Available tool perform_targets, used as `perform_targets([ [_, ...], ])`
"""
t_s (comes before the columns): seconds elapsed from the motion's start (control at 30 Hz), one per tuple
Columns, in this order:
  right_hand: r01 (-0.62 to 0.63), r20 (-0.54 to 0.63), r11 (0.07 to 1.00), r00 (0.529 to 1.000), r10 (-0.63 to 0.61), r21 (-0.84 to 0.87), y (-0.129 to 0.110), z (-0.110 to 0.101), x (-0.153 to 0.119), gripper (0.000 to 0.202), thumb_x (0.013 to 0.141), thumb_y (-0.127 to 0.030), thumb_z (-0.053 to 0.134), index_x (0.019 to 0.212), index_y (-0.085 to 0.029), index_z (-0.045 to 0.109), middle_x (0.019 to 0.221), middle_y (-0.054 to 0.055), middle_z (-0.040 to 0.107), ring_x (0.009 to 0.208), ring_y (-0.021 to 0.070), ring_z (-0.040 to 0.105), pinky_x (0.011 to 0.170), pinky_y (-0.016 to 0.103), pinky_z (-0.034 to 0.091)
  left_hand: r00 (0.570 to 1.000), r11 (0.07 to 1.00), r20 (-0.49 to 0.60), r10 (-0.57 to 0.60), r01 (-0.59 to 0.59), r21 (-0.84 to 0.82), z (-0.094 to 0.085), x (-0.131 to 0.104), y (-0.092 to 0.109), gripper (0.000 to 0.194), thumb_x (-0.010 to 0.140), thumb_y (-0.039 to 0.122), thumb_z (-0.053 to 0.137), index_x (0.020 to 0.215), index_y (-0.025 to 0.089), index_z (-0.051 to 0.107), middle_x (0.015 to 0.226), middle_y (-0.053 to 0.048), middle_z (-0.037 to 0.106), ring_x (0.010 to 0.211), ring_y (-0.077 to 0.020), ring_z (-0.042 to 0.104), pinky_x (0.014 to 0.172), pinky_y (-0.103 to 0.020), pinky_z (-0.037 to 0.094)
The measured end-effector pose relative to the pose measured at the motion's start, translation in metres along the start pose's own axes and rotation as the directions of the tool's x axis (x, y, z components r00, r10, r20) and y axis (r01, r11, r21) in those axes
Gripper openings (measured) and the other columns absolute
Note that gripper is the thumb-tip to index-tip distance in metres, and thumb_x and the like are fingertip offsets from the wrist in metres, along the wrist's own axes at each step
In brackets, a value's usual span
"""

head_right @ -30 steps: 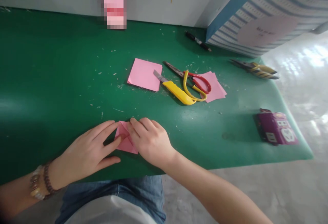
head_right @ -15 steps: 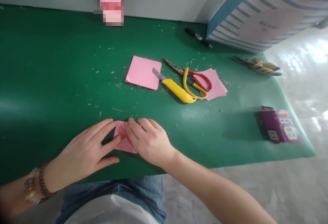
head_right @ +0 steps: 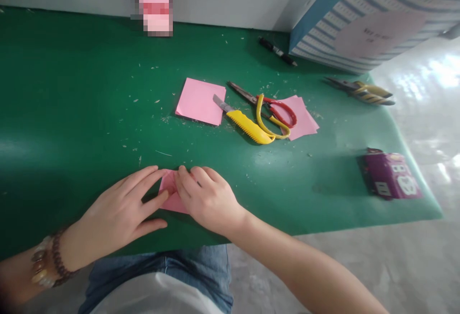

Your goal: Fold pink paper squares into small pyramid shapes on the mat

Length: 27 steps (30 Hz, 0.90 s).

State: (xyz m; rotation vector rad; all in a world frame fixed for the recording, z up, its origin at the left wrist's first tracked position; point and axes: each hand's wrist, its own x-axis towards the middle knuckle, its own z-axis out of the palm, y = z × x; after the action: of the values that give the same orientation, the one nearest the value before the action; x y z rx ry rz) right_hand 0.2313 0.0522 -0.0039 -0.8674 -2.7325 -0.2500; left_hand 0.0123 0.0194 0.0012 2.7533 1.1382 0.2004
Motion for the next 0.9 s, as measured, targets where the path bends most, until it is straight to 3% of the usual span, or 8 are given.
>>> perform_targets([
  [0.73, 0.007, 0.017, 1.000, 1.000, -0.007, -0.029, -0.0021, -0.0017, -0.0007, 0.028, 0.095, -0.011, 0.045, 0.101, -0.011, 0.072, 0.112, 0.011, 0.072, 0.085, 0.0188, 0.061, 0.074, 0.032, 0.056, 1.000, 0.999, 0.011, 0.005, -0.006, 0.034, -0.0005, 0.0001, 0.0006, 0.040, 0.087, 0.043, 0.063, 0.116, 0.015, 0.062, 0.134, -0.021, 0.054, 0.128, -0.0359, 0.048, 0.100, -0.050, 0.050],
  [0.9, 0.013, 0.023, 0.999, 1.000, -0.012, -0.050, -0.0044, -0.0016, -0.0018, 0.026, 0.093, -0.008, 0.048, 0.104, -0.009, 0.071, 0.112, 0.014, 0.071, 0.086, 0.0200, 0.062, 0.071, 0.032, 0.056, 1.000, 1.000, 0.013, 0.015, -0.015, 0.015, -0.0007, 0.0009, 0.0001, 0.038, 0.090, 0.042, 0.060, 0.117, 0.015, 0.062, 0.137, -0.016, 0.054, 0.129, -0.0334, 0.047, 0.105, -0.050, 0.046],
])
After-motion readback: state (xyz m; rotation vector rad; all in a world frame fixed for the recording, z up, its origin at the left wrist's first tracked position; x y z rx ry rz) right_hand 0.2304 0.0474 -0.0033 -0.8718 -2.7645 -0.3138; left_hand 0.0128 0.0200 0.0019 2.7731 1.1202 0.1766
